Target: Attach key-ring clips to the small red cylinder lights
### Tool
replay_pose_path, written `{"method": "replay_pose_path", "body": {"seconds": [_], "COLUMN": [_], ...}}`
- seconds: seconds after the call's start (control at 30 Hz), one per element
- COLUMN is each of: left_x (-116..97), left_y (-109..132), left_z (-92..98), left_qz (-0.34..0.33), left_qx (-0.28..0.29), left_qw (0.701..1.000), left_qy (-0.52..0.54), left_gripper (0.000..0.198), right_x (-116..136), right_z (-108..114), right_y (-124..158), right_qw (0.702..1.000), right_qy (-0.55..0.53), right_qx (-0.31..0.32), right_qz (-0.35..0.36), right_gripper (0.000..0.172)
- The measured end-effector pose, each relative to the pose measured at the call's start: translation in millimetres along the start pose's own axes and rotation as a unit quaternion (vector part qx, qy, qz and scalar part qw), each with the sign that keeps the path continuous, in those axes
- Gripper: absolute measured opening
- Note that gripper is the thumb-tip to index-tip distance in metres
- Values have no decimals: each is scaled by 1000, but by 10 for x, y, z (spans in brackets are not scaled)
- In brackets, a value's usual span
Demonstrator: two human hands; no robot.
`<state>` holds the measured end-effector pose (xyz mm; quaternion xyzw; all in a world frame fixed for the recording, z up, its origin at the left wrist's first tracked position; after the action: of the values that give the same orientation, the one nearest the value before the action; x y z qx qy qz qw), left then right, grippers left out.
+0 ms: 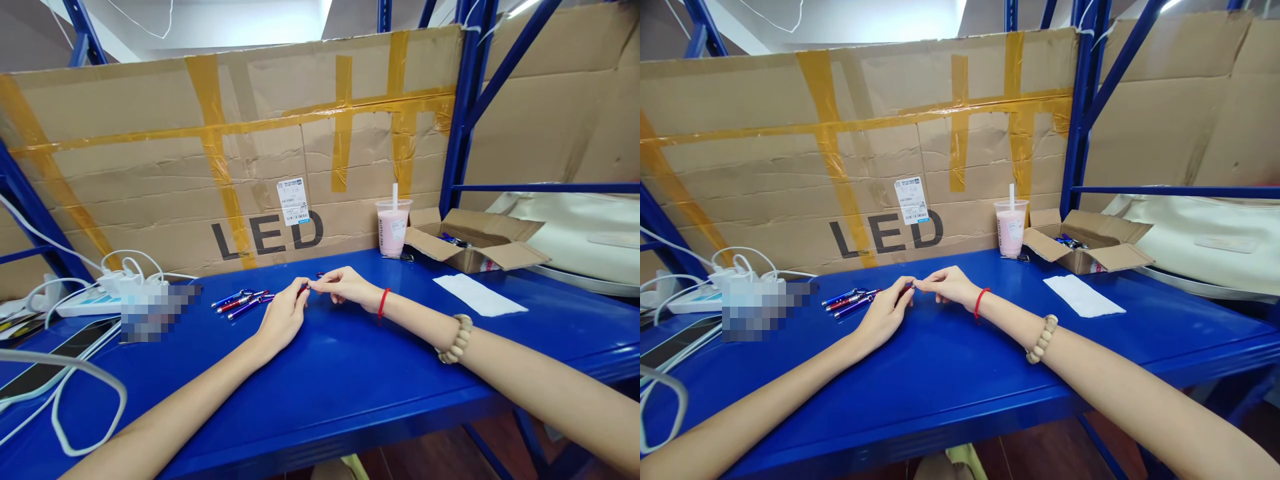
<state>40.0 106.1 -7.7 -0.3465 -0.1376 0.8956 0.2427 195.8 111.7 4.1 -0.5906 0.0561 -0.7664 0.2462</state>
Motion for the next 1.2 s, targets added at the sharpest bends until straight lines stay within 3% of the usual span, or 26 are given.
{"method": "replay_pose_path", "body": {"seconds": [0.5, 0.83, 1.2], "left_x": [-39, -36, -64], "left_y": [26, 46, 73], "left_z": [9, 17, 33], "left_qz": [54, 67, 94], "left_qx": [-8, 8, 9], "left_qw": [996, 995, 987], "left_qy": [-66, -71, -126], "left_gripper": [11, 11, 10], "right_x": [-64, -47, -71], "right_z": [-6, -14, -89], "right_y": [-28, -30, -34], "right_qw": [998, 996, 997], "right_qy": [2, 3, 45], "right_qx": [-29, 20, 21], "right_qz": [57, 90, 61], "right_gripper": [43, 35, 46]}}
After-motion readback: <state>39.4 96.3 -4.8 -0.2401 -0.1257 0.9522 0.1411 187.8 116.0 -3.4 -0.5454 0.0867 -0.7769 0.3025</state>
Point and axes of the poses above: each hand's wrist, its own y-axis away from the middle knuckle, its own z-axis out of the back of the hand, x = y × z, the point moved 2 cm from there along -y, towards the middle knuckle, and after that the axes turned 14 degrees about z, right-handed, at the moved point
